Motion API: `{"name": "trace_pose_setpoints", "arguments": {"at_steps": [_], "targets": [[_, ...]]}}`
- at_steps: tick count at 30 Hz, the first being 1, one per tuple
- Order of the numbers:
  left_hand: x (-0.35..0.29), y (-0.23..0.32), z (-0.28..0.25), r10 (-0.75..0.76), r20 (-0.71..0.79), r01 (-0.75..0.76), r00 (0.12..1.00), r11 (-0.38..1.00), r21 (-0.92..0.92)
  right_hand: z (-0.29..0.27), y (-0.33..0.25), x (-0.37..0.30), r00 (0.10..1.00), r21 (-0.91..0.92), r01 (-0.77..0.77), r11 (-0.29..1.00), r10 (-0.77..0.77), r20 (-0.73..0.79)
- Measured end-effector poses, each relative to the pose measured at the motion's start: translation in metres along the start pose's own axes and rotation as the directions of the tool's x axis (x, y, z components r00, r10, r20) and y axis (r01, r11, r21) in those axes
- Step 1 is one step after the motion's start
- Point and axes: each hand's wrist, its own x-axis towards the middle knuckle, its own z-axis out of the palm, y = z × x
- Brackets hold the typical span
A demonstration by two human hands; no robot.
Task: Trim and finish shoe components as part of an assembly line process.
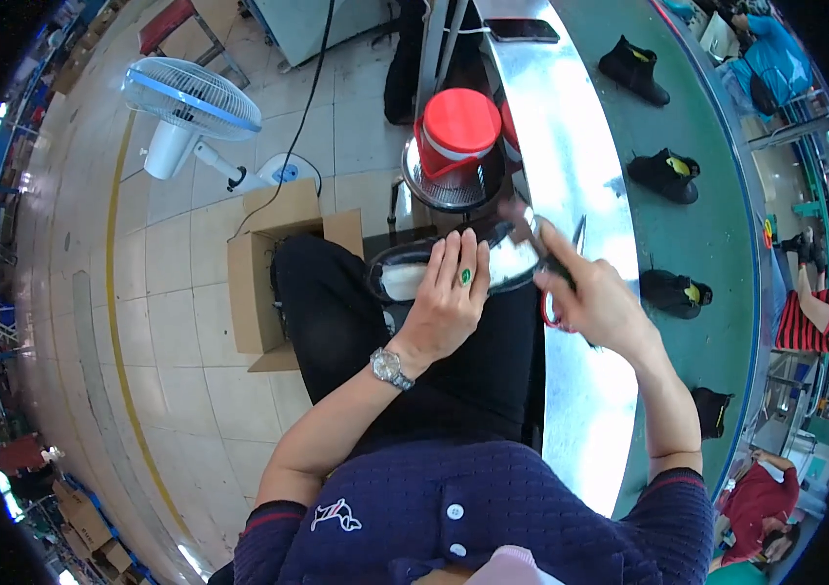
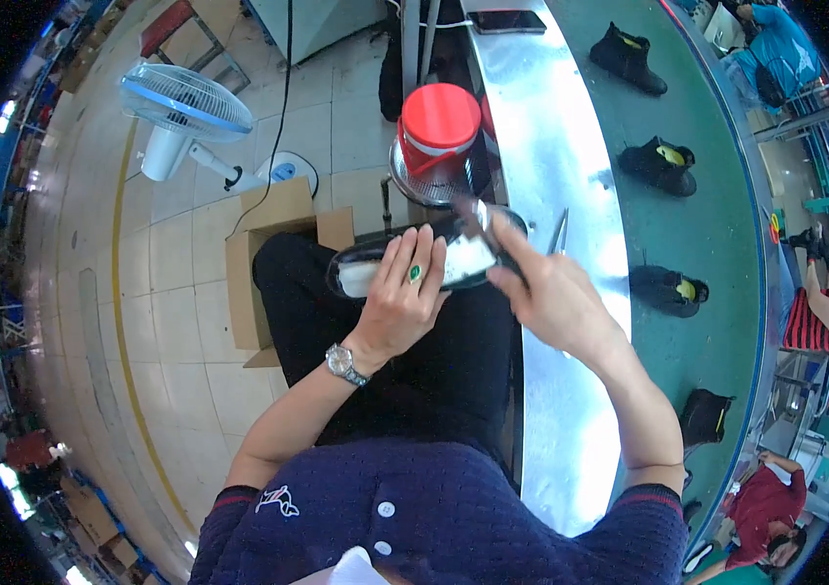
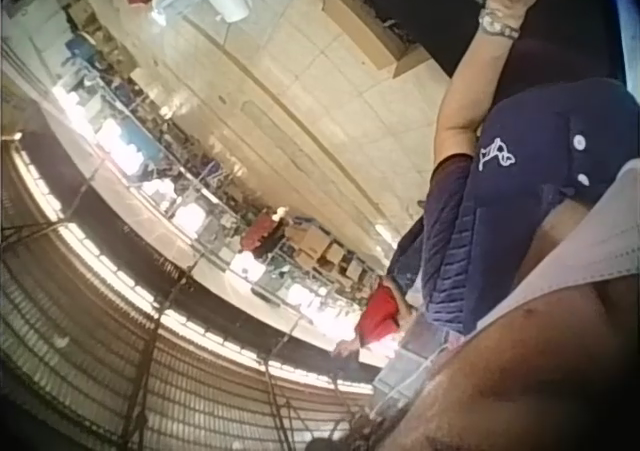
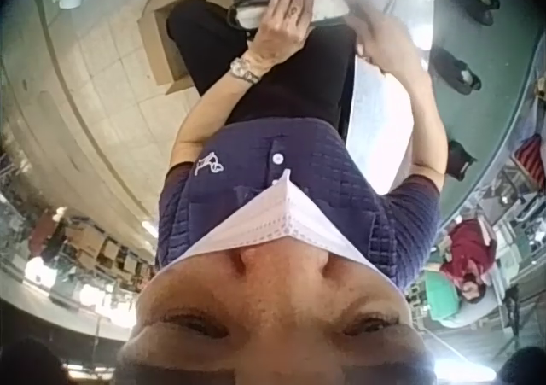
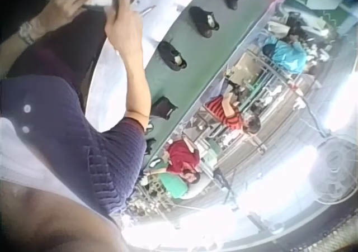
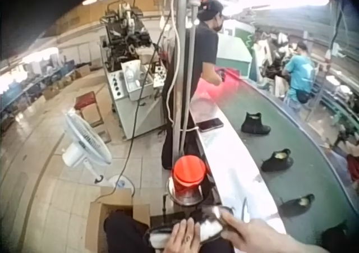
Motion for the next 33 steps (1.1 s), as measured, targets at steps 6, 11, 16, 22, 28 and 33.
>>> {"name": "trace_pose_setpoints", "arguments": {"at_steps": [6,11,16,22,28,33], "targets": [[0.002,0.000,0.001,-0.016,0.022,0.015,1.000,0.999,0.040,0.004,0.011,0.007,0.998,0.165,0.048,0.985,-0.041,-0.044],[0.003,0.001,0.002,-0.035,-0.006,0.035,0.999,0.999,0.022,-0.001,0.006,0.009,0.999,0.149,-0.031,0.988,0.032,-0.007],[0.002,0.002,0.001,-0.021,-0.002,0.022,1.000,0.998,0.059,0.000,0.012,0.009,0.993,0.149,-0.120,0.982,0.121,0.005],[0.006,0.001,0.000,-0.020,-0.075,0.024,0.997,0.998,0.055,0.010,0.012,0.015,0.974,0.321,0.028,0.947,0.046,-0.222],[0.005,0.004,-0.004,-0.039,-0.124,0.045,0.992,0.998,0.050,0.009,0.000,0.017,0.999,0.040,0.045,0.998,-0.044,-0.032],[0.002,0.005,0.000,-0.038,-0.082,0.044,0.996,0.996,0.073,0.017,0.006,0.011,0.992,-0.083,0.111,0.990,-0.115,-0.052]]}}
